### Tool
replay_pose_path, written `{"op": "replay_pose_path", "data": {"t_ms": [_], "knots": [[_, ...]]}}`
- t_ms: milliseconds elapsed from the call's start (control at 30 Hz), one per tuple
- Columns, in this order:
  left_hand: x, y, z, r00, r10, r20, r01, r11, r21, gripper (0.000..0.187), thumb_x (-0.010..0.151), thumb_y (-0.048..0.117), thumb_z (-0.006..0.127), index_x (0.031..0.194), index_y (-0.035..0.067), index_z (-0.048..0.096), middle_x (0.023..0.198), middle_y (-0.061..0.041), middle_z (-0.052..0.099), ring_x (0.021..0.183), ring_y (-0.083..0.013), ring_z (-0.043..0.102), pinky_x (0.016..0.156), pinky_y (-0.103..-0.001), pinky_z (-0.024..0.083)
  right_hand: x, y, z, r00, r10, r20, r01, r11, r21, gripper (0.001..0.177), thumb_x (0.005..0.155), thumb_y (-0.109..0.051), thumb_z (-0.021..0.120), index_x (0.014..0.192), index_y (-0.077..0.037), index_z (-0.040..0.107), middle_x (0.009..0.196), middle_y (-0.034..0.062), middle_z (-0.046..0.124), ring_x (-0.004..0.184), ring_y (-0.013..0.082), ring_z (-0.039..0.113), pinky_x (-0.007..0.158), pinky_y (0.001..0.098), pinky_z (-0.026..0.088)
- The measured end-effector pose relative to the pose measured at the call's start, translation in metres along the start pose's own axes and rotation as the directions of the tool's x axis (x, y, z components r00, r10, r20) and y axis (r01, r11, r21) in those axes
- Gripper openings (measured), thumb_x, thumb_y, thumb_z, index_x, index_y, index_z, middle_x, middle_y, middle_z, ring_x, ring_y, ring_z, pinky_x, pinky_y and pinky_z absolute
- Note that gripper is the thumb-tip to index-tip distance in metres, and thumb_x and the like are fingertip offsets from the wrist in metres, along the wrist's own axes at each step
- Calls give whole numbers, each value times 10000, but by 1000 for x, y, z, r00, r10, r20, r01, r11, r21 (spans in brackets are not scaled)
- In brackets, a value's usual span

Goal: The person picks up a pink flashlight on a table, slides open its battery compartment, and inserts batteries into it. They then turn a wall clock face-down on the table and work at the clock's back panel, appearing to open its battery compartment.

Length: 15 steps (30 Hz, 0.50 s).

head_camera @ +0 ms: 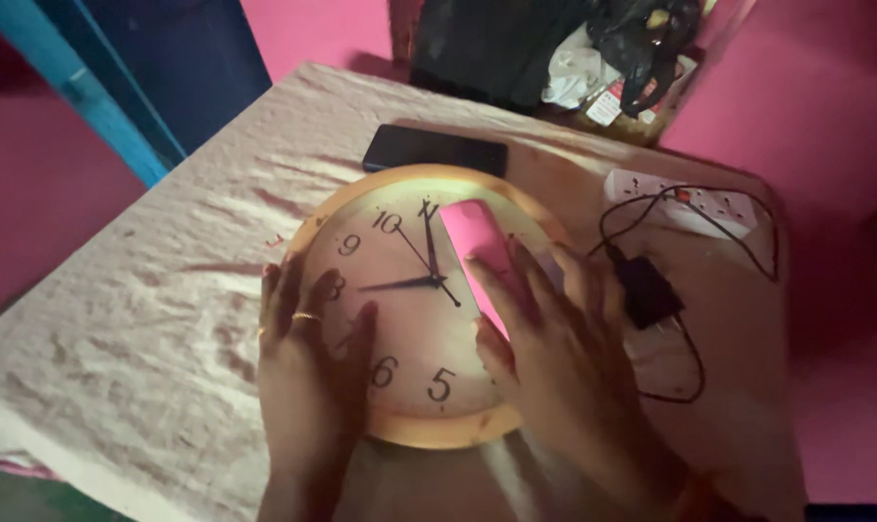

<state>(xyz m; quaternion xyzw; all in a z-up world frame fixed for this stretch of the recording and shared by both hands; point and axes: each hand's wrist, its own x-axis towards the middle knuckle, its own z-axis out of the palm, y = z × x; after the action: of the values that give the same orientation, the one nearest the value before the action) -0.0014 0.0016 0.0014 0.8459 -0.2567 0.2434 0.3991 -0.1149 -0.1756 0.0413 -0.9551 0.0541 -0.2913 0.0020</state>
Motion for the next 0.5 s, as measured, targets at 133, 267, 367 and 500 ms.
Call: {"op": "replay_pose_path", "data": {"t_ms": [133,267,367,500], "knots": [[5,4,-4,999,43,14,-43,999,1,398,880,177,735,1188,-67,670,1474,-287,512,1392,-526,441,1109,-521,425,2,-9,6,999,40,-35,-43,994,-99,594,827,-328,684,1390,-180,568,1388,143,551,1311,392,431,1072,656,291],[8,3,-7,997,52,48,-52,999,-13,412,869,157,732,1193,-88,662,1489,-299,478,1386,-542,411,1086,-537,410,3,-14,5,997,57,-58,-60,996,-60,597,800,-293,715,1363,-140,590,1369,161,572,1294,405,454,1044,644,307],[8,0,-10,992,114,48,-111,992,-58,413,872,135,717,1207,-95,643,1486,-324,472,1380,-544,418,1086,-534,412,6,-11,1,991,120,-61,-115,990,82,561,791,-245,764,1320,-121,624,1292,128,634,1233,374,546,1028,568,395],[13,-4,-13,987,144,67,-145,989,6,447,837,161,747,1213,-57,644,1413,-303,517,1322,-500,484,1170,-571,365,8,-10,-6,974,217,-68,-202,963,178,527,679,-221,835,1175,-116,690,1121,91,696,1075,322,649,944,489,497]]}}
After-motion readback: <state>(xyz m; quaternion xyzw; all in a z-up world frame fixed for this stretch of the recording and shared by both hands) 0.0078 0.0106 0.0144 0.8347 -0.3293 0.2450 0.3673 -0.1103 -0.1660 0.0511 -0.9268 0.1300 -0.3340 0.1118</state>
